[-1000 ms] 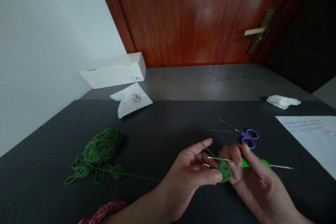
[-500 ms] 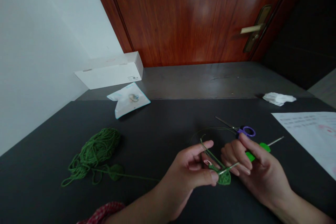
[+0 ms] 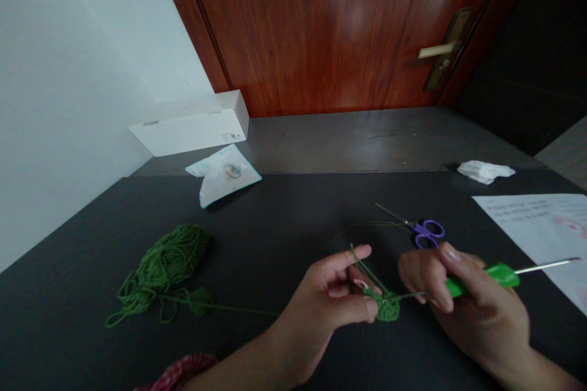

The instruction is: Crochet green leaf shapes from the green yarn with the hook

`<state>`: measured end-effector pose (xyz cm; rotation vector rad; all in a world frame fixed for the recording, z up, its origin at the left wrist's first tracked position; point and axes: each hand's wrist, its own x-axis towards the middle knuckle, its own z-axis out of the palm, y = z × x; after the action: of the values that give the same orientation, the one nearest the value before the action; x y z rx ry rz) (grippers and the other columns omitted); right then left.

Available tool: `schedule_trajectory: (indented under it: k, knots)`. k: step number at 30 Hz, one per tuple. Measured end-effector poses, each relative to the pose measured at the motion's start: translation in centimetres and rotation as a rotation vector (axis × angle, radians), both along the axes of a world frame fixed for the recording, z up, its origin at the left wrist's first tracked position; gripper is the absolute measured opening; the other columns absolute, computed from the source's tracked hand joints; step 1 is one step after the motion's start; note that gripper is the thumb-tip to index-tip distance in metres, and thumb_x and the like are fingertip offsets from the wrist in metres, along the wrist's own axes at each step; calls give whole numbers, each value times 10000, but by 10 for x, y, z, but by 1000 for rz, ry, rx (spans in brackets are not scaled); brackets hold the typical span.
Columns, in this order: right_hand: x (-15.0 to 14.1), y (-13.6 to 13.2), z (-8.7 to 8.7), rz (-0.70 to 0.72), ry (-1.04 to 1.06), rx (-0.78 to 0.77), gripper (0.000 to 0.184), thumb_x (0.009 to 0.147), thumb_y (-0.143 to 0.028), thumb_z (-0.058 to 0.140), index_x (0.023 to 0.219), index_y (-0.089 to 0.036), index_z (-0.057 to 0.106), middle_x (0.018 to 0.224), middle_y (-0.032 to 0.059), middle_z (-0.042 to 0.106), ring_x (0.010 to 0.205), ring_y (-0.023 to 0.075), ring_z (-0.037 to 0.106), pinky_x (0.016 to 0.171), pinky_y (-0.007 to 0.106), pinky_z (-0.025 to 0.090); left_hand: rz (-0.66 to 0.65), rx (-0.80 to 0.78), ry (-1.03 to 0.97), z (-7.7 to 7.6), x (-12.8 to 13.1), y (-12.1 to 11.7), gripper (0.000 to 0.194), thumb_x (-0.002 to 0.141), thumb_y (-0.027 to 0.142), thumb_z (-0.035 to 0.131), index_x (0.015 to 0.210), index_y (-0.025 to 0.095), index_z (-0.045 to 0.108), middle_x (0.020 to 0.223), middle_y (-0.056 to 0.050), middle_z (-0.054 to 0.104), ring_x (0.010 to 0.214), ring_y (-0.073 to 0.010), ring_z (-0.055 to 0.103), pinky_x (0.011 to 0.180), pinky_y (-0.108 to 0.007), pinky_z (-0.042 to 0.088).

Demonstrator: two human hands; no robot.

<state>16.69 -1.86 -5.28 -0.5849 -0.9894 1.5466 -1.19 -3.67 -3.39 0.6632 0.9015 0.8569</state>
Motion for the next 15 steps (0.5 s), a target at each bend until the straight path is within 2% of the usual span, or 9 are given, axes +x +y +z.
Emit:
schedule_trajectory:
  k: [5,11,15]
  knots:
    - [-2,1,0,28,14,-47,532,970,-341,421,493,-218,624,438,-2,405,496,166,408,524,350,283,11,-1,-16,0,1,-1,697,595,102,772,1269,119,598,768,0,620,666,-117,543,667,-295,403]
    - [-2,4,-3,124,105,-228,556,964,-383,419,459,-217,579,416,-21,324,469,156,371,531,327,294,0,-12,-36,0,0,-2,705,577,121,804,1255,124,608,791,-9,628,681,-124,548,672,-303,403]
    - [-2,5,-4,162,132,-261,552,957,-385,426,454,-217,578,413,-27,300,461,154,357,525,319,298,-10,-24,-34,1,0,-2,689,583,111,791,1250,135,618,816,-18,631,702,-132,552,682,-309,402]
